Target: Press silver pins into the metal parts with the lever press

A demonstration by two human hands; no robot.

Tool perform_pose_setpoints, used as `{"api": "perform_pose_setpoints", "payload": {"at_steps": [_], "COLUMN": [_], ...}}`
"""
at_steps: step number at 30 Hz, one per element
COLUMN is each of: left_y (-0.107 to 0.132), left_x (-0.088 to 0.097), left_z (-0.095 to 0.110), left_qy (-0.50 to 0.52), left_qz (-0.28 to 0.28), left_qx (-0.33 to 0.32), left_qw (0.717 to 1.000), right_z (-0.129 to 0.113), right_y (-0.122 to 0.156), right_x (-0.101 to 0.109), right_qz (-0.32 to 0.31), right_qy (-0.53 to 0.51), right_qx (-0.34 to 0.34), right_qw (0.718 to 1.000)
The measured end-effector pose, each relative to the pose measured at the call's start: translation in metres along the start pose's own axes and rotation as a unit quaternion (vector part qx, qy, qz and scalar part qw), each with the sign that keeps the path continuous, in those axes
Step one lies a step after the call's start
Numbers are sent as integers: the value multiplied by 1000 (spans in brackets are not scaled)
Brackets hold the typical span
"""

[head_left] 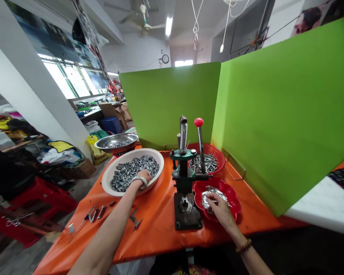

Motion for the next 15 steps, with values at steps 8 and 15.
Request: {"api": "perform_pose_setpoints", "payload": {"at_steps": [8,15], "left_y": [-4,66], "left_x": [15,17], "left_z": [-22,-11], "left_qy": [95,457], "left_qz": [-28,-119], "left_qx": [102,34], "left_qw": [990,881], "right_z": [-2,-29], "right_y": [19,36], "right_x": [-9,-35], "right_qz": [4,-41], "right_qy": [52,-10], "right_qx": [26,-7], "right_qw": [998,999]}}
Point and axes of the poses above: each hand's wrist, its own y-axis away from the middle knuckle, its own x-axis out of the back of the hand, z = x × y, the point moved 1 cm from there along -y, towards the middle knuckle, and after that the axes turned 4 degrees about y, right-handed, at the moved point
